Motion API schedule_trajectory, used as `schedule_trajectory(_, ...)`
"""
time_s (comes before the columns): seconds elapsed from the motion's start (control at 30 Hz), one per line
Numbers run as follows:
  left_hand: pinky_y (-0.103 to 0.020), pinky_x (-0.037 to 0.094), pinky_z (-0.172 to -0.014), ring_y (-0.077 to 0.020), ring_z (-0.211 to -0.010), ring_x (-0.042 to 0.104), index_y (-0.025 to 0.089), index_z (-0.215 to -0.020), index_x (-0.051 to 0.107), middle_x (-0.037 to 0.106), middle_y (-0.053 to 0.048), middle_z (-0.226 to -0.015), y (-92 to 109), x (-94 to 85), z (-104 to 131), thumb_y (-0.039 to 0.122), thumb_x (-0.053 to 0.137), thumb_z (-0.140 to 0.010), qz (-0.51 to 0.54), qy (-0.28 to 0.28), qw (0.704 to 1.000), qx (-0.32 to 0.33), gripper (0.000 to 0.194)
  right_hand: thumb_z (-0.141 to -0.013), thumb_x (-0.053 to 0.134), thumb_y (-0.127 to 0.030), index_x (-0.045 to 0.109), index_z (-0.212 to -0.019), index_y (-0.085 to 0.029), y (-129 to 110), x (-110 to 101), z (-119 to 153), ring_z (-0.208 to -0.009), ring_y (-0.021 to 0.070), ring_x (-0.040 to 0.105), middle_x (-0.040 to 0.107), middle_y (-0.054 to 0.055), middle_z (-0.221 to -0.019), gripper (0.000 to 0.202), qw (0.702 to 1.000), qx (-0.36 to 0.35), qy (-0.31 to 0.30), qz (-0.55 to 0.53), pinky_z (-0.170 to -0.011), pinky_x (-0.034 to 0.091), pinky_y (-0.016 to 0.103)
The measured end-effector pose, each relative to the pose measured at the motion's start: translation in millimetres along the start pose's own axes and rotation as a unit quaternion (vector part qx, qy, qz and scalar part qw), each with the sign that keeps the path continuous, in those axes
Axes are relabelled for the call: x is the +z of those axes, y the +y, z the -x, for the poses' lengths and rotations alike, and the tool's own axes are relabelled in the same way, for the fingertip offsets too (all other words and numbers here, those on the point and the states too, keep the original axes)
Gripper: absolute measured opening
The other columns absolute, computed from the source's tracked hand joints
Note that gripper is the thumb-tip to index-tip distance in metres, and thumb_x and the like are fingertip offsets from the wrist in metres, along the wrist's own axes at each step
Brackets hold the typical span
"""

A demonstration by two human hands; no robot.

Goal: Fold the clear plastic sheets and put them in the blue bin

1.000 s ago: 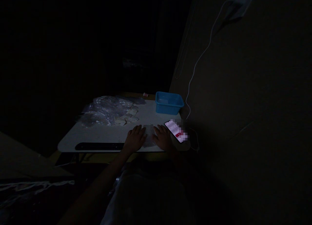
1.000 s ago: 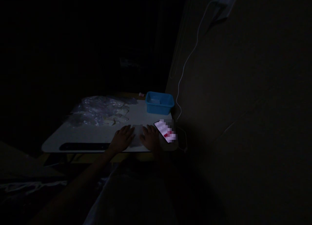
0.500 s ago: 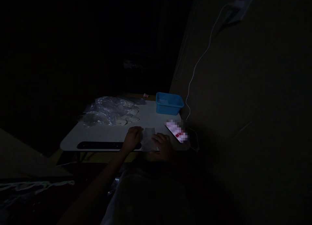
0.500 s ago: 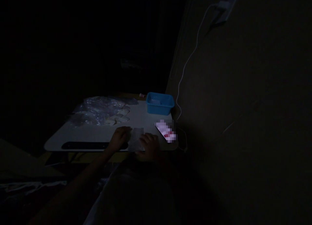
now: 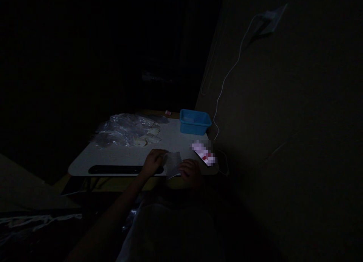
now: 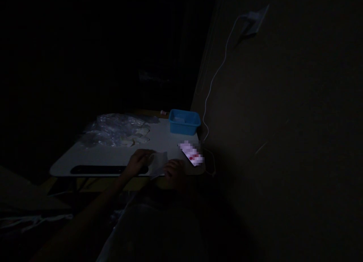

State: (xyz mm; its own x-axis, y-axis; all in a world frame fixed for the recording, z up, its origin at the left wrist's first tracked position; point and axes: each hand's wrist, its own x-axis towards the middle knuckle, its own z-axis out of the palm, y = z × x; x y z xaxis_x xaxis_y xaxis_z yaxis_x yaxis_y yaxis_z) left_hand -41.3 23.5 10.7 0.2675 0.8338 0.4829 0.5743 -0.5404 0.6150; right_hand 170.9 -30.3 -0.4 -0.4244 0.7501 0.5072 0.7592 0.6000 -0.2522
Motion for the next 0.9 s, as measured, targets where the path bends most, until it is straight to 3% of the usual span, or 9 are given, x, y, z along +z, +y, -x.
schedule_trajectory(0.13,-0.036,0.042,-0.086,-0.0188,-0.097,0.052,0.021,-0.092,0.064,0.064,-0.004,-0.098,5.2,-5.8,3.2,0.022,0.039,-0.074,0.031,-0.037,0.999,0.018,0.030,-0.079,0.047,-0.018,0.065,-0.081,-0.020,2.3,-0.3,-17.7,-0.089,0.0147,0.057,0.067,0.003,-0.087,0.018,0.999,0.045,0.016,-0.022,-0.084,0.037,0.029)
schedule_trajectory(0.3,-0.039,0.038,-0.090,-0.0228,-0.103,0.048,0.019,-0.104,0.059,0.060,-0.006,-0.109,12.5,-4.4,3.2,0.027,0.050,-0.068,-0.065,-0.111,0.987,0.098,0.038,-0.080,0.044,-0.018,0.065,-0.079,-0.018,2.9,1.1,-36.7,-0.080,0.0162,0.058,0.067,0.005,-0.082,0.021,0.995,0.094,0.025,-0.023,-0.076,0.041,0.027)
schedule_trajectory(0.47,-0.038,0.037,-0.089,-0.0249,-0.101,0.047,0.014,-0.109,0.053,0.057,-0.010,-0.110,15.9,1.8,3.5,0.033,0.060,-0.066,-0.152,-0.101,0.978,0.104,0.048,-0.080,0.044,-0.017,0.064,-0.075,-0.018,0.1,4.2,-41.3,-0.074,0.0156,0.058,0.066,0.005,-0.075,0.021,0.993,0.110,0.031,-0.017,-0.072,0.042,0.026)
schedule_trajectory(0.7,-0.038,0.038,-0.088,-0.0252,-0.102,0.046,0.012,-0.115,0.047,0.054,-0.013,-0.112,16.6,2.8,5.8,0.050,0.061,-0.066,-0.135,-0.080,0.978,0.136,0.064,-0.081,0.043,-0.020,0.066,-0.081,-0.018,1.4,3.7,-45.1,-0.082,0.0186,0.057,0.066,0.007,-0.083,0.022,0.985,0.138,0.095,-0.033,-0.077,0.043,0.030)
schedule_trajectory(0.9,-0.034,0.042,-0.084,-0.0218,-0.097,0.047,0.015,-0.106,0.054,0.057,-0.009,-0.103,8.2,5.7,5.1,0.023,0.053,-0.076,-0.149,-0.045,0.981,0.118,0.031,-0.079,0.045,-0.019,0.065,-0.084,-0.017,1.7,16.9,-35.8,-0.082,0.0166,0.059,0.066,0.007,-0.086,0.021,0.980,0.073,0.098,-0.158,-0.077,0.046,0.028)
